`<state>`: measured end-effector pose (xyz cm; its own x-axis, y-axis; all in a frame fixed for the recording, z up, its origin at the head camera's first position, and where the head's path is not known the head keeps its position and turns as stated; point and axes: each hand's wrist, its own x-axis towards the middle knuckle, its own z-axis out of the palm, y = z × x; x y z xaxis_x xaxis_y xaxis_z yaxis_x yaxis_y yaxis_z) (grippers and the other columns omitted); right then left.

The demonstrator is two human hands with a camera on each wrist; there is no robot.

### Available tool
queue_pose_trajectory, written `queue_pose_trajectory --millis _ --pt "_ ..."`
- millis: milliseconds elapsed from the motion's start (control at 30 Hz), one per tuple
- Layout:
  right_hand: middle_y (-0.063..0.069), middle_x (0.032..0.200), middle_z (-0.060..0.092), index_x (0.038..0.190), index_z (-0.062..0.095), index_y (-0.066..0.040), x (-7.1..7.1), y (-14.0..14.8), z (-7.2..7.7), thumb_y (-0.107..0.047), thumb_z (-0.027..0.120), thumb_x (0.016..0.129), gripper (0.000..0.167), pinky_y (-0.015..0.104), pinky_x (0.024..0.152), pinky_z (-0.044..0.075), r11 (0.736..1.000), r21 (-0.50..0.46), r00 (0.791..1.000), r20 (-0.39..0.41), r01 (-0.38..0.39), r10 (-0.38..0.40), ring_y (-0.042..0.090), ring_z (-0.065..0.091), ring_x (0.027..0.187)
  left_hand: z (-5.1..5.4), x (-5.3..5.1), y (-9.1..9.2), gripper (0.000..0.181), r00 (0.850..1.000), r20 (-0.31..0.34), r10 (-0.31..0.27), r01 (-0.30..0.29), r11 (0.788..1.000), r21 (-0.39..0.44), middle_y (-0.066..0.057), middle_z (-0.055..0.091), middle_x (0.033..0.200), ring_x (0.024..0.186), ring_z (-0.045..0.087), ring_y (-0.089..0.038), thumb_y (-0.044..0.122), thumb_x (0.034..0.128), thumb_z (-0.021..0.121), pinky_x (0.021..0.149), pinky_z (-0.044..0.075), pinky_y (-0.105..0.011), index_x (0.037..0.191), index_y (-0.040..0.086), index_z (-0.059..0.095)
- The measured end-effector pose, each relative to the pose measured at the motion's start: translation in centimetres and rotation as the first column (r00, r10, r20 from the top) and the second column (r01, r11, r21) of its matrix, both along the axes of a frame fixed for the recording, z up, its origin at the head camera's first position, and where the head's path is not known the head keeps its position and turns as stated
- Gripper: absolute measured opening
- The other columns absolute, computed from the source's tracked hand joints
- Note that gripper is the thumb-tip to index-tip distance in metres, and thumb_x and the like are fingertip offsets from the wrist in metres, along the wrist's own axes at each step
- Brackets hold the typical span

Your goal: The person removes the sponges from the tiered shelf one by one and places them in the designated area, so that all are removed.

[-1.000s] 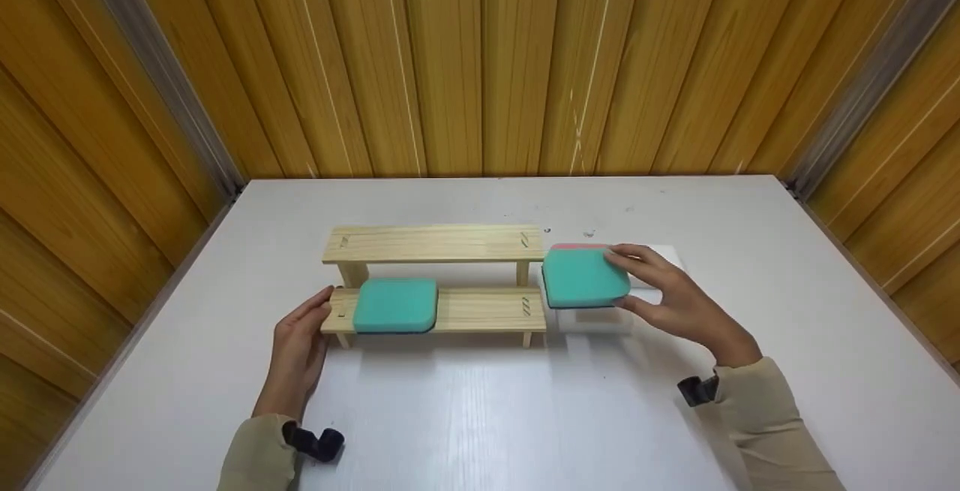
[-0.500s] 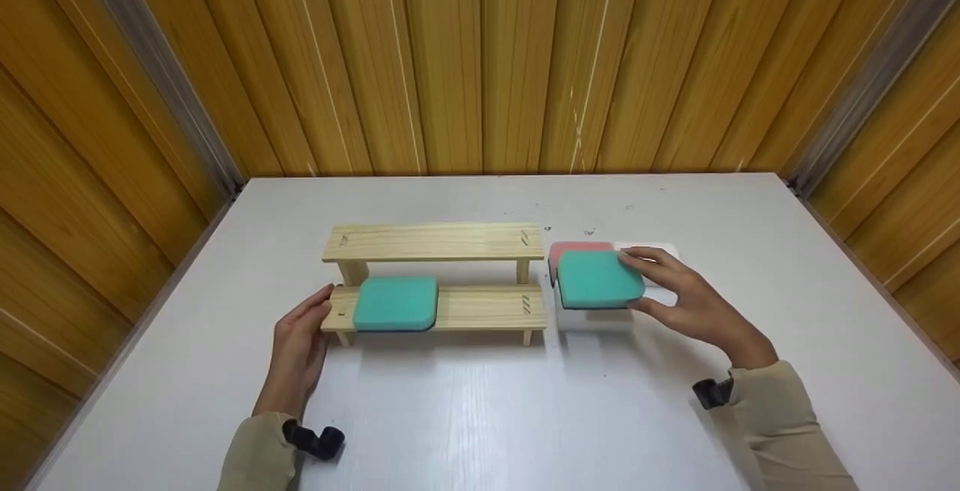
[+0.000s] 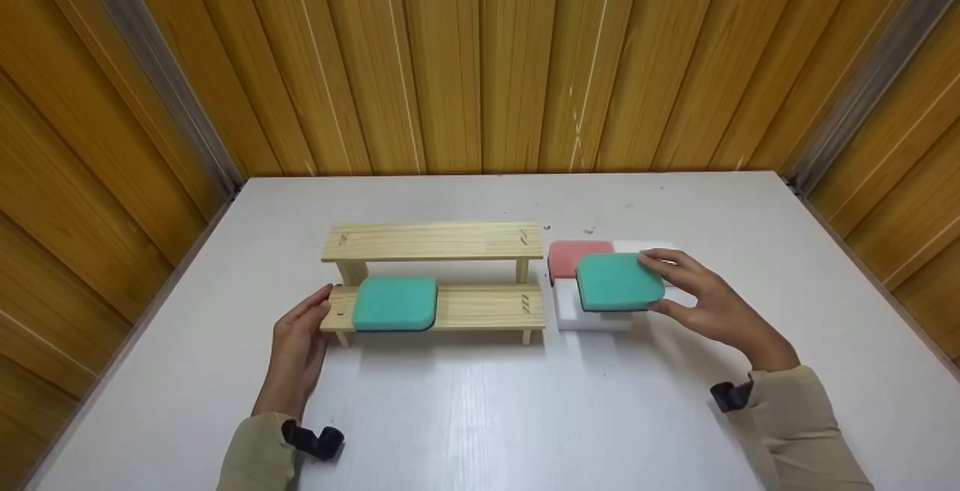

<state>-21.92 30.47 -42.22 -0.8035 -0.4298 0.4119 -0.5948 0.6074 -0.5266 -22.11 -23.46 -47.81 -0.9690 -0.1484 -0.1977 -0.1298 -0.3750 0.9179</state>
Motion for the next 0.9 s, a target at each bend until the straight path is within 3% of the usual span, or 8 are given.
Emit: queue_pose_trajectory --millis 233,500,900 --pt "0.013 0.139 0.048 0.138 0.052 -0.009 0.2 1.1 -0.4 0.006 0.076 0.075 0.070 0.000 0.100 0.033 0.999 -0.037 0.998 0.062 -0.002 0.004 -0.018 0.033 0.127 -0.1 0.0 0.0 0.045 1.000 0.010 0.003 -0.002 0.999 -0.032 -0.007 0.035 0.155 0.140 0.038 -0.018 0.007 0.0990 0.048 0.104 0.046 -0.017 0.144 0.004 0.042" --pt "0.017 0.137 0.048 0.137 0.052 -0.004 0.2 2.4 -0.8 0.009 0.074 0.074 0.068 0.001 0.101 0.033 0.997 -0.070 0.998 0.052 -0.044 0.048 -0.017 0.033 0.129 -0.1 0.1 0.0 0.045 1.000 0.005 0.008 -0.008 1.000 -0.029 -0.008 0.035 0.155 0.140 0.038 -0.018 0.007 0.0995 0.047 0.104 0.046 -0.018 0.144 0.004 0.041" --pt "0.020 0.138 0.045 0.137 0.052 -0.005 0.3 4.4 -1.5 0.008 0.073 0.076 0.066 0.002 0.102 0.032 0.998 -0.066 0.995 0.097 0.010 -0.004 -0.018 0.031 0.129 0.0 -0.1 -0.1 0.046 1.000 -0.008 -0.009 0.009 1.000 -0.010 -0.010 0.034 0.155 0.141 0.037 -0.019 0.006 0.0995 0.046 0.105 0.046 -0.019 0.145 0.002 0.040"
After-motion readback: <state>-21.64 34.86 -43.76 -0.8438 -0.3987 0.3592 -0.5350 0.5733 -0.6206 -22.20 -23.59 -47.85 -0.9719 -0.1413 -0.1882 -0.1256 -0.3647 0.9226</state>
